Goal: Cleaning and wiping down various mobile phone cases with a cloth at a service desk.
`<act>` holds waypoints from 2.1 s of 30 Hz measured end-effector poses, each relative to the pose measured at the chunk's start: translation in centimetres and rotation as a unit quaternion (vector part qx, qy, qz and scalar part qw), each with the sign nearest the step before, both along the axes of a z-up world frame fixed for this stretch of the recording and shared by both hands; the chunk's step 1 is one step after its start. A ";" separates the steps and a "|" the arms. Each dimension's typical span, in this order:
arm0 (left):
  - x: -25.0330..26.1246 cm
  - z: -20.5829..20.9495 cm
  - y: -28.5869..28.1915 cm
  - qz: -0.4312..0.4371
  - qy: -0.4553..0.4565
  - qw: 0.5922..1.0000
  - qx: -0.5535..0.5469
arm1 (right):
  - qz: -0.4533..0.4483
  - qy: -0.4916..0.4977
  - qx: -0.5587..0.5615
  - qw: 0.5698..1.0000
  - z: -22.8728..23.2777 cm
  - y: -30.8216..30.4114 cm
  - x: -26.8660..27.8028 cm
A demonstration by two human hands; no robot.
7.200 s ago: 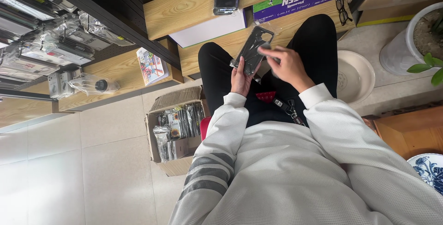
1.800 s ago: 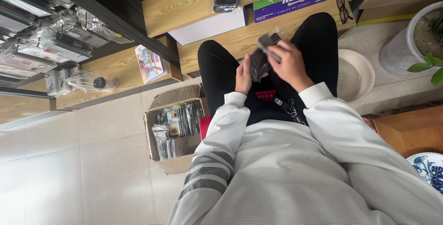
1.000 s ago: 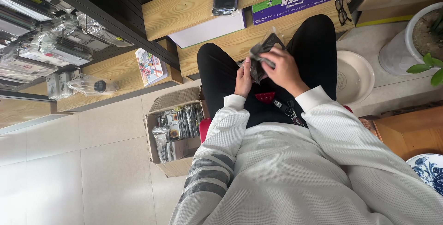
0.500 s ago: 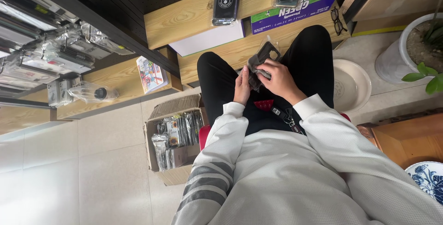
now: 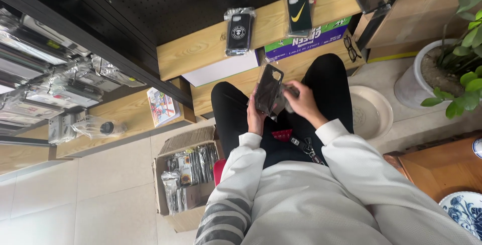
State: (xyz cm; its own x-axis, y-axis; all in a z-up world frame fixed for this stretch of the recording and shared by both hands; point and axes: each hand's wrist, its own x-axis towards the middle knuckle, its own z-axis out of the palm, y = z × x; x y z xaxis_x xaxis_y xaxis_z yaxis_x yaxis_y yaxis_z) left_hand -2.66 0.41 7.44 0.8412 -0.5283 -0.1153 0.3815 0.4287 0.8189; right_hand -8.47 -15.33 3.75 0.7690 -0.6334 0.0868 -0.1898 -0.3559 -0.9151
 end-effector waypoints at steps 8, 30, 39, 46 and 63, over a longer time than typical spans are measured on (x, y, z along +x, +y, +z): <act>-0.3 -1.1 0.2 0.023 -0.317 0.922 0.221 | 0.063 -0.009 0.098 0.993 -0.3 0.1 -0.3; -0.8 -1.7 -0.2 -0.044 -0.416 0.844 0.334 | 0.116 -0.026 0.064 0.991 5.0 1.4 -2.1; 3.8 2.1 -2.9 -0.069 -0.383 0.826 0.407 | 0.050 -0.024 0.168 0.984 0.6 -0.9 0.0; 10.6 4.9 -13.5 -0.083 -0.438 0.750 0.490 | 0.035 -0.035 0.200 0.979 0.5 0.7 -0.1; 16.3 -1.5 -30.6 -0.091 -0.508 0.495 0.699 | 0.039 0.053 0.270 0.961 -2.5 0.4 -0.3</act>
State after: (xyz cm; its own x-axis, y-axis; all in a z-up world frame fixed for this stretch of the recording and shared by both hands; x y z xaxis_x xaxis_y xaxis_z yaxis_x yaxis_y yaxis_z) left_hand 13.67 -30.14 5.92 0.7938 -0.6067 -0.0413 -0.6030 -0.7941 0.0763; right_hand -8.78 -14.88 1.23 0.8020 -0.5049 -0.3191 -0.2841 0.1475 -0.9474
